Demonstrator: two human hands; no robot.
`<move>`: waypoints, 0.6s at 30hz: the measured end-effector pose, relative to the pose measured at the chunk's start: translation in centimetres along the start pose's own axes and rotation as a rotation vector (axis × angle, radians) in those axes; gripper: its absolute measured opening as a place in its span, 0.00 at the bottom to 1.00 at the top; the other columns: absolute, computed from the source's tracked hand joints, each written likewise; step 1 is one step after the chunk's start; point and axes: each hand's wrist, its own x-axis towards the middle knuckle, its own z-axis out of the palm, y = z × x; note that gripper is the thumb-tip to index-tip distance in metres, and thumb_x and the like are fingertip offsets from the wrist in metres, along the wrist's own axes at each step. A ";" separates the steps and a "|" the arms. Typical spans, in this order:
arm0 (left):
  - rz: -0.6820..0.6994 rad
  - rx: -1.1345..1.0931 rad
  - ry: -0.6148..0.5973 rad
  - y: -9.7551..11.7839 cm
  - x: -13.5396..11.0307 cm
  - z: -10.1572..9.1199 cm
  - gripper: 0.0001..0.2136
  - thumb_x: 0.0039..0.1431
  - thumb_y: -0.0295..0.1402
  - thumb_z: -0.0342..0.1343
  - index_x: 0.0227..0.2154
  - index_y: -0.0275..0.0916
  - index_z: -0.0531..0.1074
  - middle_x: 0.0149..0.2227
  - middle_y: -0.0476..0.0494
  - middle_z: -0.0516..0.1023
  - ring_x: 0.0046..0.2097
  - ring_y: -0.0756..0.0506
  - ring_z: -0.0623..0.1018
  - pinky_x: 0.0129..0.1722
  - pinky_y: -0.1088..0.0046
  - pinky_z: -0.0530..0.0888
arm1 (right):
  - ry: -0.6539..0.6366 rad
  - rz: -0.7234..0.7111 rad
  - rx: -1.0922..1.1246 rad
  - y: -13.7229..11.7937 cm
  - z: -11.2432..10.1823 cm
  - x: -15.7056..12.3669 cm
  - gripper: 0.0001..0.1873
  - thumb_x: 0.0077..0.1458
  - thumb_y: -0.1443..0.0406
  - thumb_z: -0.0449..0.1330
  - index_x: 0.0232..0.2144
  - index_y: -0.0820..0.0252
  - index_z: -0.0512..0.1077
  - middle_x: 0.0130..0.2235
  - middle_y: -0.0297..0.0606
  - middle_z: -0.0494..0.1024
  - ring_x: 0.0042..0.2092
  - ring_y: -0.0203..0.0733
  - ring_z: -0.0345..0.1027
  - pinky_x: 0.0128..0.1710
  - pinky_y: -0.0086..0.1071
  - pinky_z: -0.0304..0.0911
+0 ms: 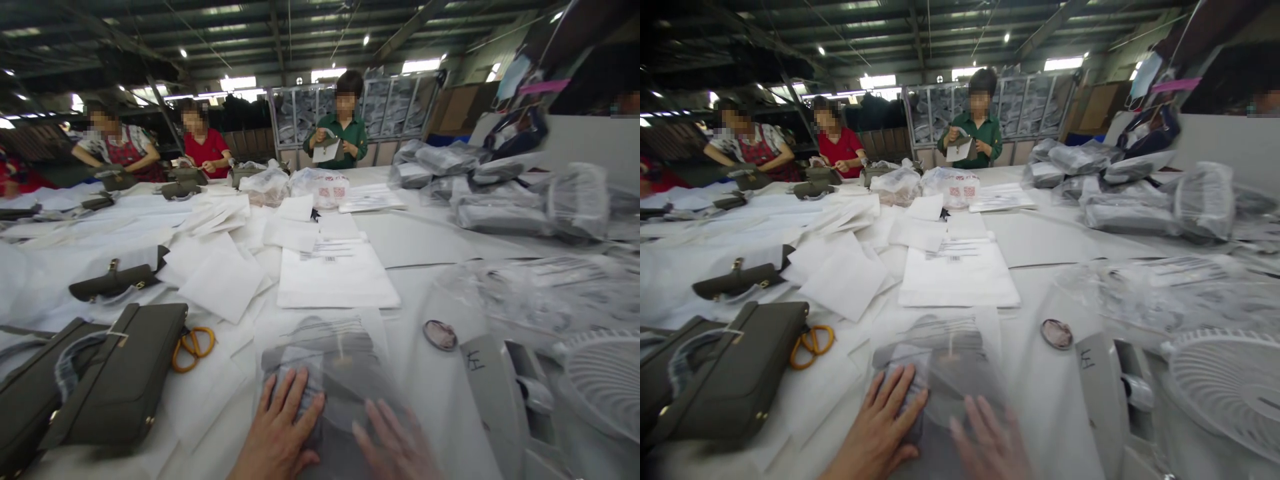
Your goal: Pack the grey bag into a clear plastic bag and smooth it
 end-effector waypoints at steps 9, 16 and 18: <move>0.175 -0.011 0.068 -0.9 1.0 0.3 0.50 0.33 0.63 0.66 0.63 0.63 0.54 0.61 0.37 0.69 0.59 0.25 0.66 0.57 0.38 0.54 | 0.095 -0.018 -0.119 2.6 1.7 2.1 0.32 0.53 0.74 0.48 0.59 0.50 0.65 0.57 0.40 0.74 0.57 0.50 0.64 0.53 0.45 0.56; 0.215 -0.035 0.039 -1.2 0.6 0.0 0.41 0.46 0.53 0.66 0.62 0.67 0.53 0.67 0.47 0.61 0.64 0.29 0.61 0.63 0.39 0.43 | 0.158 0.106 -0.195 0.8 3.0 1.4 0.28 0.55 0.75 0.48 0.55 0.54 0.69 0.53 0.43 0.76 0.53 0.52 0.69 0.49 0.44 0.61; 0.176 -0.042 0.014 -0.9 -0.7 -0.5 0.46 0.42 0.53 0.68 0.63 0.66 0.49 0.68 0.45 0.56 0.65 0.29 0.59 0.63 0.39 0.50 | 0.160 0.147 -0.118 -1.3 2.7 -1.6 0.26 0.53 0.76 0.48 0.50 0.54 0.72 0.50 0.41 0.79 0.51 0.49 0.71 0.47 0.40 0.64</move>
